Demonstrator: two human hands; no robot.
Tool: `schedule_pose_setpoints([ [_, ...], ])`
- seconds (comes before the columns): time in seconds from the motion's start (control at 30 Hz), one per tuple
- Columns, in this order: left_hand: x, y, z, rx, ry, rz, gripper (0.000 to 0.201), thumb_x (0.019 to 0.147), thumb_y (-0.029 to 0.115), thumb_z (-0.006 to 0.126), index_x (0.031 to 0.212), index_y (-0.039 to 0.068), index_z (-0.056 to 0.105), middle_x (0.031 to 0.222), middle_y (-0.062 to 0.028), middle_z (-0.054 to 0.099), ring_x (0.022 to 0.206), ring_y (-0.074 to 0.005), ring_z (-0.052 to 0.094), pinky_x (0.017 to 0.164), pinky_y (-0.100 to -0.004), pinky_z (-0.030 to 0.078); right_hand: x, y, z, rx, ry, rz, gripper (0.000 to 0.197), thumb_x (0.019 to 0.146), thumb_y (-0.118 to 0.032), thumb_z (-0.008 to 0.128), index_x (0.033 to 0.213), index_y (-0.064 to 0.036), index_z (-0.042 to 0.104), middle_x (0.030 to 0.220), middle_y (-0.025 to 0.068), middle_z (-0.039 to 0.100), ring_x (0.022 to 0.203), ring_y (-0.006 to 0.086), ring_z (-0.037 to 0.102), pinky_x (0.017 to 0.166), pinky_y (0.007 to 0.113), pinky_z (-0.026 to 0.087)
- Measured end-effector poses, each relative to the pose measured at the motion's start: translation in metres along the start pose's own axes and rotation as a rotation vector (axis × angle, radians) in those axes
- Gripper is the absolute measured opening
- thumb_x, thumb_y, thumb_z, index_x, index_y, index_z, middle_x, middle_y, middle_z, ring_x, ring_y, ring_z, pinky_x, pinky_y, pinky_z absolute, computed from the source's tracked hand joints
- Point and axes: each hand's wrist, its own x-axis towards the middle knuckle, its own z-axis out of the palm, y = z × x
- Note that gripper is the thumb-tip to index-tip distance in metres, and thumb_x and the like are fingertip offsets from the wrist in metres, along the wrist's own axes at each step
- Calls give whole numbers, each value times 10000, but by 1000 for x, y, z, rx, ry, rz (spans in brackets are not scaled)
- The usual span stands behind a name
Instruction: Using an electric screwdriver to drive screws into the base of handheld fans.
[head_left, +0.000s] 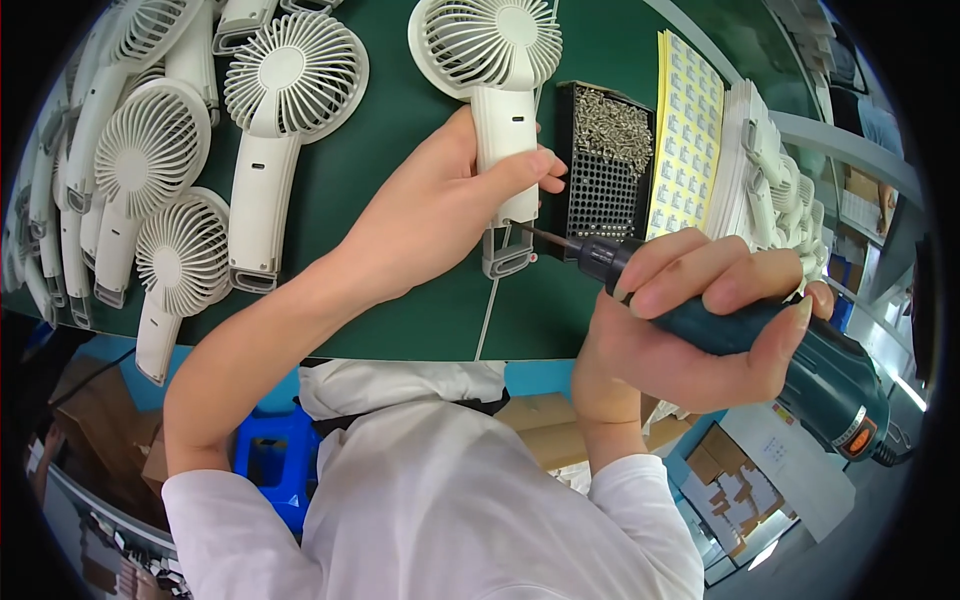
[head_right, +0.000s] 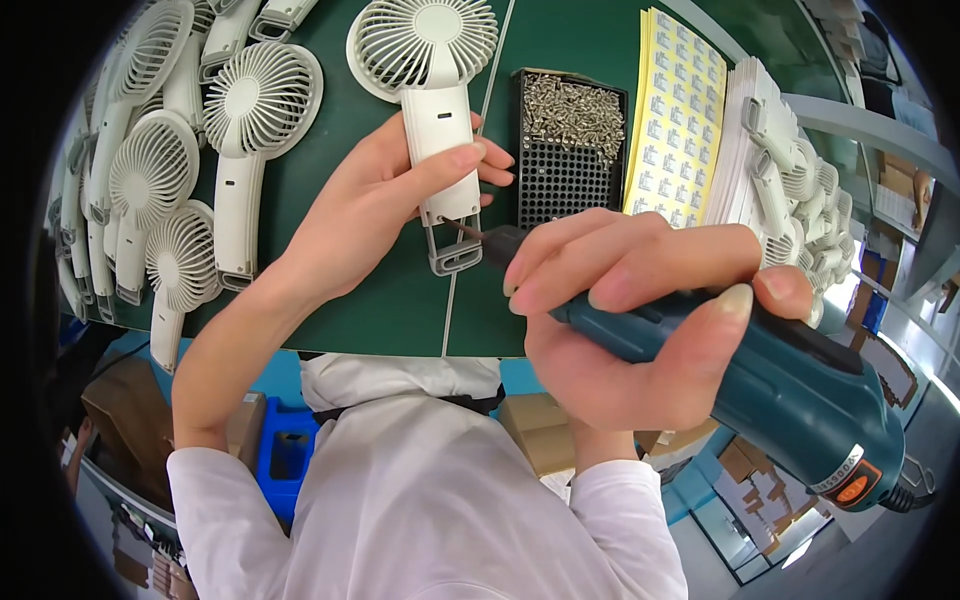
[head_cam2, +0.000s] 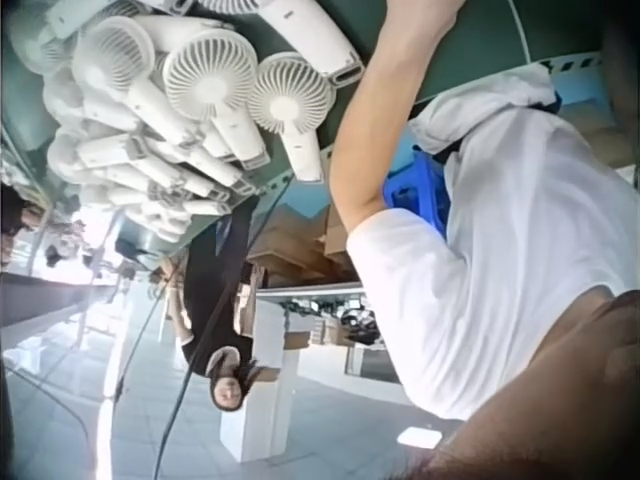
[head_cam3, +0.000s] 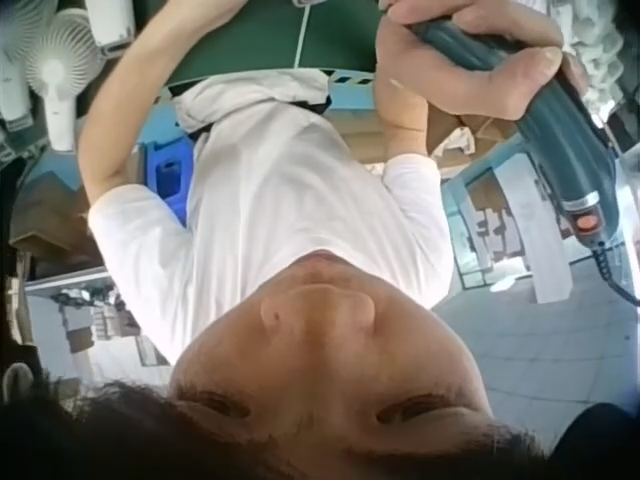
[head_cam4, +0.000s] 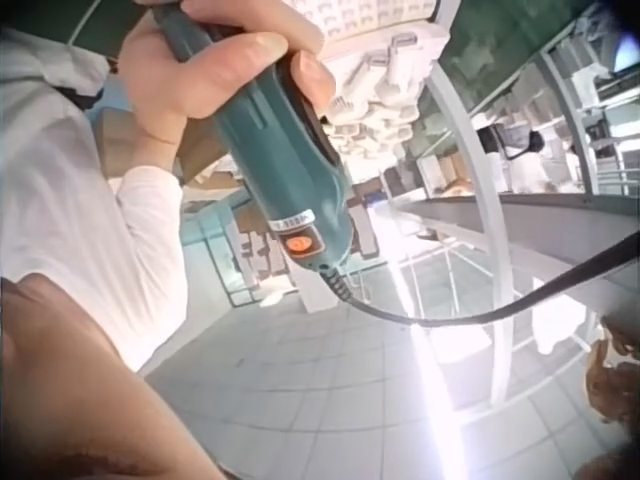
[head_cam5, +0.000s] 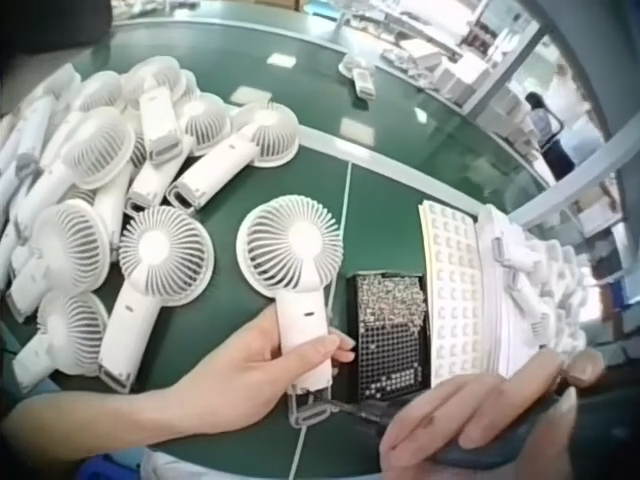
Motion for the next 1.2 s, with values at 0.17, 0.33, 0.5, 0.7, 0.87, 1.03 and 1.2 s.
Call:
schedule_pose_setpoints([
  [0.17,1,-2,-1,-7,5,27,347,962,268,562,1182,6,502,1061,-92,646,936,-143,625,834,-293,510,0,3,0,22,-4,-1,192,964,-269,377,1074,-124,438,699,63,471,367,176,427,338,332,436],
  [0.33,1,-1,-1,11,-12,20,326,966,245,553,1173,-1,496,1072,-101,641,951,-152,627,839,-294,509,-1,4,2,-57,-31,-10,187,968,-272,368,1079,-132,421,696,59,462,364,180,427,335,336,438],
  [0.5,1,-5,-1,28,1,55,320,966,227,552,1172,-10,489,1071,-101,640,955,-152,627,841,-293,508,-5,-1,5,-228,-115,-7,189,972,-284,362,1093,-146,407,700,48,453,361,187,430,332,341,439],
  [0.7,1,0,-1,20,-22,25,333,964,223,555,1186,-14,481,1071,-102,639,981,-157,623,846,-294,508,-1,0,3,-160,-127,-28,200,973,-289,363,1104,-146,412,696,35,447,356,175,409,326,329,420],
  [0.87,1,5,3,12,-21,9,372,964,228,551,1226,-20,460,1094,-119,633,1005,-171,623,858,-303,514,20,-13,-23,-148,139,-24,201,949,-225,402,1099,-90,393,628,65,467,357,196,446,334,340,432],
  [1.03,1,5,0,24,10,-13,383,966,218,539,1248,-25,450,1106,-135,626,1015,-193,627,871,-315,523,20,1,-41,-375,172,-109,247,873,-129,473,1053,-7,354,525,92,484,328,201,477,342,341,462],
  [1.2,2,7,2,52,-3,-28,386,970,214,527,1261,-25,444,1103,-140,627,1008,-199,630,888,-329,524,17,0,-49,-435,156,-106,244,872,-105,488,1049,-6,353,528,84,503,367,184,517,380,321,462],
])
